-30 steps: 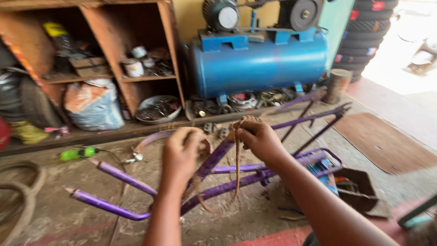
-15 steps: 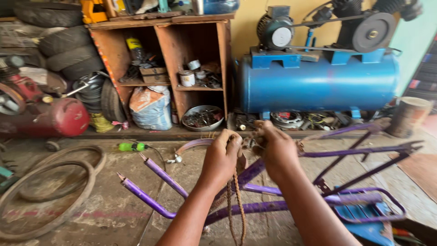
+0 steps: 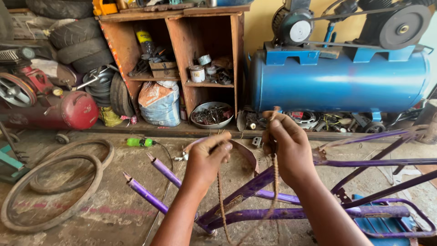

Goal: The person handles a bicycle chain, using pliers to manipulate a link and then coiling it by hand before placing it on the ground near a bicycle frame.

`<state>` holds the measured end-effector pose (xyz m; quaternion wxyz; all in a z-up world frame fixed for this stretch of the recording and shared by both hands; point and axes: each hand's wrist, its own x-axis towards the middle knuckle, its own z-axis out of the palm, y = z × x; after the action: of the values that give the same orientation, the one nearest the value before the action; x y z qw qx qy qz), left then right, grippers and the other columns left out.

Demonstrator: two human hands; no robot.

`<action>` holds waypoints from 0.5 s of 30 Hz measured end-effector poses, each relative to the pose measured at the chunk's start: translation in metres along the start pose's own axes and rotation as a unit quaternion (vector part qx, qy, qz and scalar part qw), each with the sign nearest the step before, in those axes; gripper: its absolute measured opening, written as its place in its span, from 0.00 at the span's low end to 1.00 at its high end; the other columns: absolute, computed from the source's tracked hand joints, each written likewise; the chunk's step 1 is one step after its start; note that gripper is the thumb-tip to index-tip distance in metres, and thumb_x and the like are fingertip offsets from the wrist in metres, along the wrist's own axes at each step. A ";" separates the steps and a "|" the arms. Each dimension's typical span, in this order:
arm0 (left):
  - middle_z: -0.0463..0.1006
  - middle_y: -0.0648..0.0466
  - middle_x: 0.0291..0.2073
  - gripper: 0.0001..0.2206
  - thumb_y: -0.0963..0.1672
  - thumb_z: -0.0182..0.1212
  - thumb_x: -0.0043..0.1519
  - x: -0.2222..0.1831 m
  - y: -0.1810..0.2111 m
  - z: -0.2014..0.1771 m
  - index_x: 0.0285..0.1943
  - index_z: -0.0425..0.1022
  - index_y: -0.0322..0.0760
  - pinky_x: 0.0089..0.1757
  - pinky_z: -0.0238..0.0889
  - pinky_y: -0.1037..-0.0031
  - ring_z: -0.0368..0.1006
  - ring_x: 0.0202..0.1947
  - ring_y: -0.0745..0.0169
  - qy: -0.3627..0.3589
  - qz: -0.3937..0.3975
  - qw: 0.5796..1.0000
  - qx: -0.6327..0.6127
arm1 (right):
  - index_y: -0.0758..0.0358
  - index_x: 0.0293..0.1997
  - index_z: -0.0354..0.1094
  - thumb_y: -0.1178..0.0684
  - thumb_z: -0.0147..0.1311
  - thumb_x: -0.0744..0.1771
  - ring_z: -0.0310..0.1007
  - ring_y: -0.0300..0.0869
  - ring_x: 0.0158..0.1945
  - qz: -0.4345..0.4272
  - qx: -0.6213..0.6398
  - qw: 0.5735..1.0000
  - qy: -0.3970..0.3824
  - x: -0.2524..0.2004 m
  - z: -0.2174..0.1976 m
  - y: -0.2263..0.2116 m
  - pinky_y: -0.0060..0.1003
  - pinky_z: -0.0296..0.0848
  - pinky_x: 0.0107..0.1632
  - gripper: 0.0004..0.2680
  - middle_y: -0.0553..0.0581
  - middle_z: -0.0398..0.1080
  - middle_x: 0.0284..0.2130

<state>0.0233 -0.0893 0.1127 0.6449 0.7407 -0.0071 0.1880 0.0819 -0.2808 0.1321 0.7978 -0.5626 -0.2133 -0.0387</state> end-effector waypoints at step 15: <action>0.87 0.52 0.46 0.17 0.39 0.64 0.59 -0.003 -0.005 -0.002 0.59 0.79 0.36 0.47 0.75 0.77 0.82 0.43 0.70 0.037 -0.030 0.998 -0.044 | 0.61 0.50 0.75 0.53 0.52 0.69 0.59 0.32 0.26 0.067 -0.157 0.985 -0.014 -0.003 0.004 0.036 0.27 0.63 0.30 0.09 0.46 0.66 0.23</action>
<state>0.0216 -0.0875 0.1076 0.6823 0.7040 0.0308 0.1948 0.0886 -0.2644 0.1001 0.6975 -0.6941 -0.1775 -0.0103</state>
